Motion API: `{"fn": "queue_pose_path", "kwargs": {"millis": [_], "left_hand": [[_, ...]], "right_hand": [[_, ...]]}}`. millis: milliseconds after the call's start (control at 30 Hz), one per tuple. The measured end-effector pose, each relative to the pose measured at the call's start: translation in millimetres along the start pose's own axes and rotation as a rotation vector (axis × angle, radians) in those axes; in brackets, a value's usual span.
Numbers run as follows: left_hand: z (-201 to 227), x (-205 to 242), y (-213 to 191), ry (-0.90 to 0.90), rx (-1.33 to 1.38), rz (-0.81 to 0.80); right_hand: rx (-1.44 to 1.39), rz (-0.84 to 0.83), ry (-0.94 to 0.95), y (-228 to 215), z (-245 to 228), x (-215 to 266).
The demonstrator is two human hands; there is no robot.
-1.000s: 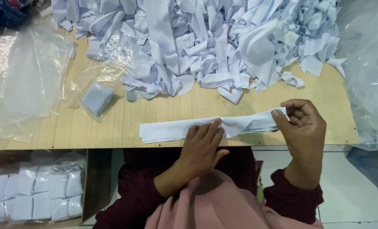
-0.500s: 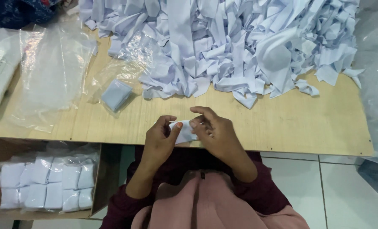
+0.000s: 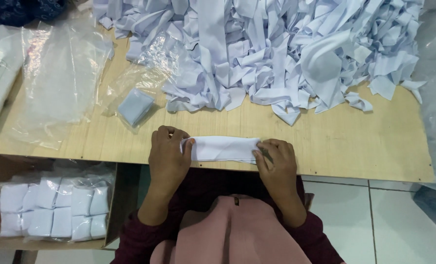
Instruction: The person folds white fabric pieces on a wooden table, aligning edges and rolling them into compact bundles. The person places the folded bundles into clear plastic bags. The workspace contains a large pile of loose fabric and a box of pre-packaged items.
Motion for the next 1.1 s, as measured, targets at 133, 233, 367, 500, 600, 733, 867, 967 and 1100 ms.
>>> {"fn": "queue_pose_path", "kwargs": {"millis": [133, 233, 367, 500, 600, 733, 867, 967, 1100], "left_hand": [[-10.9, 1.6, 9.8, 0.006, 0.017, -0.075], [-11.1, 7.0, 21.4, 0.006, 0.053, -0.214], [3.2, 16.6, 28.4, 0.055, 0.073, -0.43], [1.3, -1.2, -3.7, 0.063, -0.009, -0.273], [29.3, -19.8, -20.6, 0.251, 0.175, -0.165], [89.8, -31.9, -1.9, 0.6, 0.547, -0.356], [101.8, -48.8, 44.2, 0.804, 0.513, -0.544], [86.9, -54.1, 68.9, 0.698, 0.336, -0.646], [80.1, -58.7, 78.2, 0.621, 0.354, -0.692]], "right_hand": [[-0.059, -0.115, 0.048, 12.5, 8.5, -3.4], [-0.112, -0.207, 0.026, 23.4, 23.1, -26.4], [-0.101, -0.242, -0.09, 24.3, 18.0, -62.2], [-0.024, -0.029, -0.238, 19.7, -30.3, -29.0], [-0.121, 0.004, -0.339, 43.5, -76.2, 14.0], [-0.039, -0.055, -0.441, 70.7, -129.3, 30.6], [0.1, -0.026, -0.497, 80.9, -147.8, 18.7], [0.051, -0.11, -0.415, 95.6, -129.9, 19.2], [-0.247, -0.226, -0.2, 59.6, -101.7, -9.1]]}}
Point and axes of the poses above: each hand's wrist, its own x-axis away from the middle knuckle, its own y-axis out of the palm, z = x × y, the point moved 10 cm from there along -x, towards the middle knuckle, and after that the axes turned 2 degrees about y, right-handed, at the moved point
